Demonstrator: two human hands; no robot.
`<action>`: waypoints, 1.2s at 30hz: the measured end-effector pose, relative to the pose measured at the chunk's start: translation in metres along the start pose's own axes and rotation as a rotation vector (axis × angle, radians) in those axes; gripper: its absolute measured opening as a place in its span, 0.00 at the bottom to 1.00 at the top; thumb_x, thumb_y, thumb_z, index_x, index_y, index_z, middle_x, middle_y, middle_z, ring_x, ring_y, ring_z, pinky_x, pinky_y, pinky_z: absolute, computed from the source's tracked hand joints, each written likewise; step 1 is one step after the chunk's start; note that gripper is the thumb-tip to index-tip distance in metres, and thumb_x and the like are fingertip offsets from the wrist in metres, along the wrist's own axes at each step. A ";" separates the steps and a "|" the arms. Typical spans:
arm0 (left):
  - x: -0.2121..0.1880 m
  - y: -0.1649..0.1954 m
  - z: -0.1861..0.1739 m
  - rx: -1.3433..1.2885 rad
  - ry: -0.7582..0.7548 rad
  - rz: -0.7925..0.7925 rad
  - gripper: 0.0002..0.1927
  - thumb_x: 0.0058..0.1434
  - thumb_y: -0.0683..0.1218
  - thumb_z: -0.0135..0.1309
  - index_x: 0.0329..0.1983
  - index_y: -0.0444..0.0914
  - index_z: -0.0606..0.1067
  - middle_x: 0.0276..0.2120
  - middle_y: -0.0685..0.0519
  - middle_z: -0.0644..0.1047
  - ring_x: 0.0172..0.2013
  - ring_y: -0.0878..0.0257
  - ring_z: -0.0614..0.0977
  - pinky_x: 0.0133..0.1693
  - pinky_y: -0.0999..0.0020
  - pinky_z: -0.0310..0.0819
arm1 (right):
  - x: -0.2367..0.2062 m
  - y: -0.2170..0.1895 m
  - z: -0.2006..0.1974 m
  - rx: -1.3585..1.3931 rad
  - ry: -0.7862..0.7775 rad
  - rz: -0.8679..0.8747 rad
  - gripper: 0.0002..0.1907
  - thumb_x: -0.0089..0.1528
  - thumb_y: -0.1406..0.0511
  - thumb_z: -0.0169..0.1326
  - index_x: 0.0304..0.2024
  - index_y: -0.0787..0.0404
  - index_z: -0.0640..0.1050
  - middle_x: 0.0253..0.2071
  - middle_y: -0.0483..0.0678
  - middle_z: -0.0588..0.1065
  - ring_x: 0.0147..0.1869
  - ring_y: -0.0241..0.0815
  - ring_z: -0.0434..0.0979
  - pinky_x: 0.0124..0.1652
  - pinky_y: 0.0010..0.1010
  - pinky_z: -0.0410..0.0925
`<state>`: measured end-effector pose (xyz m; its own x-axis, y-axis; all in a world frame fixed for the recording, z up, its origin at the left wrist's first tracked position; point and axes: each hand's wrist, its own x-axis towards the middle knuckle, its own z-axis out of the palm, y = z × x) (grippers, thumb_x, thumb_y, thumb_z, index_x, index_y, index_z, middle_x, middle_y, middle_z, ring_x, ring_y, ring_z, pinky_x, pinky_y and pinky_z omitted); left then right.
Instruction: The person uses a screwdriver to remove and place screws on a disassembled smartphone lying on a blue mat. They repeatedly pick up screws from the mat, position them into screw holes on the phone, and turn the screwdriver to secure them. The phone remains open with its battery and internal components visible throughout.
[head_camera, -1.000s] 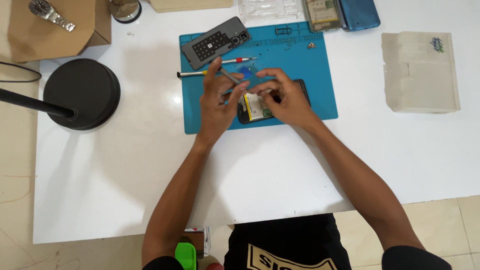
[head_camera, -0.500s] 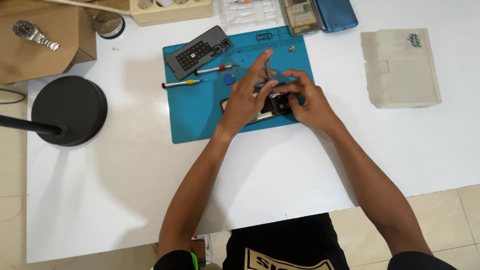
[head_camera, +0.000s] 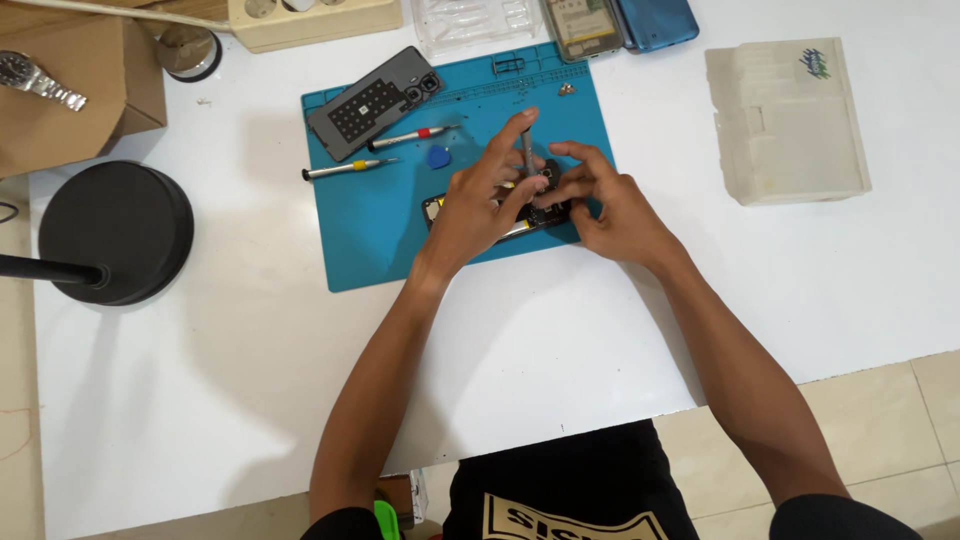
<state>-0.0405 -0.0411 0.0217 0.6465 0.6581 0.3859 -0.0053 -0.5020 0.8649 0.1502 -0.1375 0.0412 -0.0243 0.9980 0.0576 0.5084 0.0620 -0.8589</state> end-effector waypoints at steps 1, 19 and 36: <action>-0.002 0.002 -0.001 -0.002 -0.013 -0.006 0.36 0.69 0.43 0.60 0.76 0.48 0.57 0.47 0.47 0.84 0.46 0.56 0.89 0.44 0.63 0.90 | -0.001 -0.001 -0.001 0.012 -0.017 -0.007 0.41 0.55 0.82 0.41 0.71 0.58 0.59 0.46 0.49 0.84 0.61 0.45 0.80 0.62 0.40 0.69; -0.011 0.004 -0.002 0.005 -0.123 -0.022 0.32 0.69 0.45 0.58 0.74 0.49 0.61 0.47 0.47 0.83 0.48 0.54 0.88 0.49 0.60 0.88 | 0.001 -0.011 -0.001 -0.157 -0.125 0.236 0.45 0.54 0.79 0.46 0.73 0.49 0.55 0.51 0.49 0.80 0.57 0.50 0.81 0.40 0.35 0.76; -0.005 0.031 -0.011 0.101 -0.020 0.385 0.29 0.55 0.32 0.60 0.60 0.42 0.72 0.51 0.49 0.79 0.57 0.50 0.76 0.59 0.50 0.70 | -0.004 0.009 0.003 0.384 -0.038 -0.100 0.45 0.62 0.78 0.58 0.77 0.56 0.53 0.51 0.50 0.81 0.56 0.42 0.82 0.60 0.34 0.74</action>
<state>-0.0521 -0.0538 0.0505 0.6269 0.4002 0.6685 -0.1755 -0.7634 0.6217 0.1523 -0.1407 0.0318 -0.0930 0.9860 0.1381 0.1432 0.1505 -0.9782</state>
